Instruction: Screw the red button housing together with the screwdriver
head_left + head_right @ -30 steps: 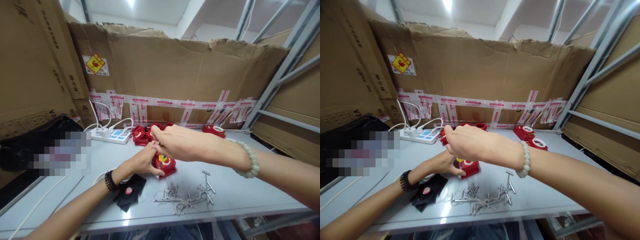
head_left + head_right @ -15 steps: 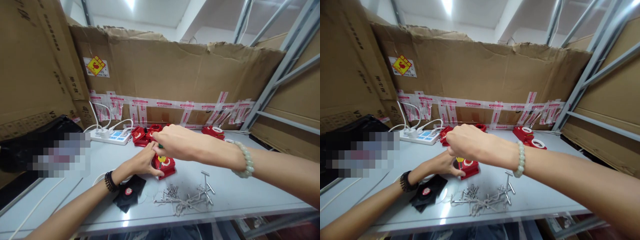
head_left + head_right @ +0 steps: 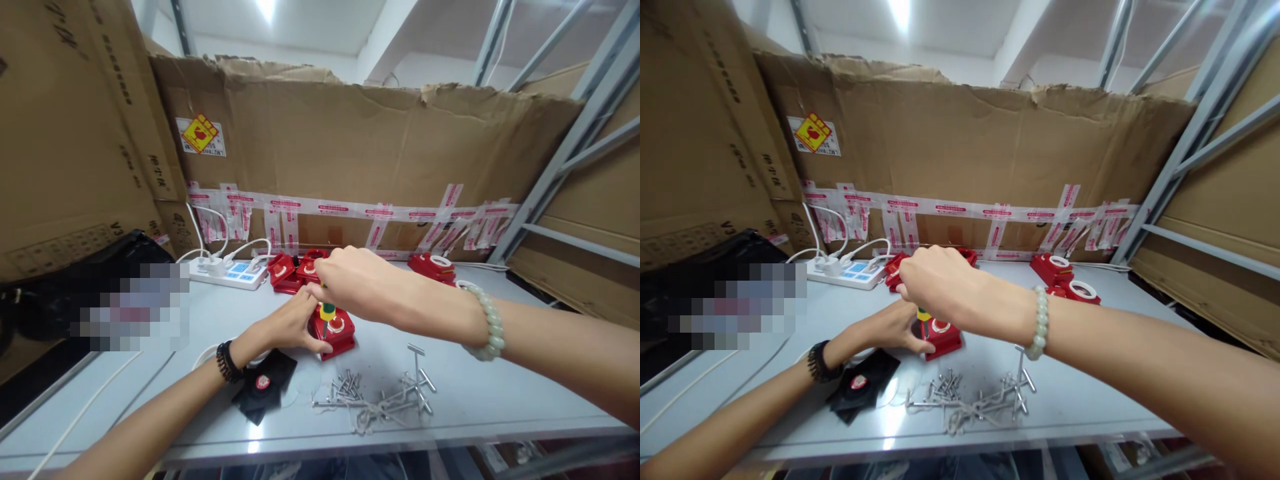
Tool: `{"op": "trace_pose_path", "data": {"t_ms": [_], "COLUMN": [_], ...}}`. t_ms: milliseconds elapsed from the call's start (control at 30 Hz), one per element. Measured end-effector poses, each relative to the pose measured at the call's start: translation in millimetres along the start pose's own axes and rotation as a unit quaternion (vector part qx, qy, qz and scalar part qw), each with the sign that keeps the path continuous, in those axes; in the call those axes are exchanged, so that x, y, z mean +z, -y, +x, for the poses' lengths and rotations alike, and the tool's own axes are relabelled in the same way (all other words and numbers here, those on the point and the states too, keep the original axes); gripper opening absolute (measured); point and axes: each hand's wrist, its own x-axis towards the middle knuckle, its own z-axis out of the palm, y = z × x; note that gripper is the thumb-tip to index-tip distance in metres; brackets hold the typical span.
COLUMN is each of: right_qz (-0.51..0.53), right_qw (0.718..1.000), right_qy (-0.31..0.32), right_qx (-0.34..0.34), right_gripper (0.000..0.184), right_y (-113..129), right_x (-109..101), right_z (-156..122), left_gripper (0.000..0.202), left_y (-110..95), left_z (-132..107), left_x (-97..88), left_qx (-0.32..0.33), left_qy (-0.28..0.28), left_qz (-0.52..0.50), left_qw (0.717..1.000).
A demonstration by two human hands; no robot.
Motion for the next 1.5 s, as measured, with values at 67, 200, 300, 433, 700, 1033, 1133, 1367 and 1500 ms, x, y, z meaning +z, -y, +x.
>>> {"op": "trace_pose_path", "data": {"t_ms": [67, 200, 300, 433, 700, 1033, 1133, 1367, 1500], "right_qz": [0.051, 0.115, 0.071, 0.048, 0.173, 0.136, 0.179, 0.047, 0.143], "right_qw": [0.996, 0.984, 0.997, 0.997, 0.985, 0.99, 0.98, 0.997, 0.989], "right_qy": [-0.003, 0.05, 0.034, -0.027, 0.007, -0.01, 0.039, 0.0, 0.024], "right_qx": [-0.078, -0.131, -0.022, 0.048, -0.015, -0.045, -0.077, 0.066, -0.037], "right_gripper": [0.015, 0.012, 0.018, 0.031, 0.021, 0.017, 0.022, 0.025, 0.02], "right_y": [-5.7, -10.7, -6.6, -6.3, -10.7, -15.9, -11.8, 3.3, -6.7], "right_x": [0.5, -5.4, -3.2, 8.5, 4.9, 3.3, -2.0, -2.5, -7.2], "right_z": [-1.6, -9.8, -11.8, -10.0, -18.2, -12.4, -14.8, -4.1, -6.7], "left_gripper": [0.078, 0.082, 0.083, 0.082, 0.083, 0.091, 0.084, 0.084, 0.092], "left_y": [3.2, 4.5, 0.0, -2.5, 1.0, 0.7, 1.4, 0.3, 3.5], "left_z": [-0.1, 0.3, 0.9, 1.4, 2.1, 2.3, 2.2, 1.0, 1.6], "left_x": [1.5, 2.8, 0.9, 0.3, 2.5, 2.7, 2.3, 1.3, 2.8], "left_qx": [-0.002, 0.006, 0.0, -0.01, -0.007, -0.012, 0.003, -0.011, 0.005], "left_qy": [0.019, 0.01, 0.008, 0.01, 0.013, 0.004, 0.013, 0.029, 0.003], "left_qz": [0.021, 0.028, 0.036, 0.032, 0.021, 0.02, 0.011, 0.026, 0.026], "left_qw": [1.0, 1.0, 0.999, 0.999, 1.0, 1.0, 1.0, 0.999, 1.0]}}
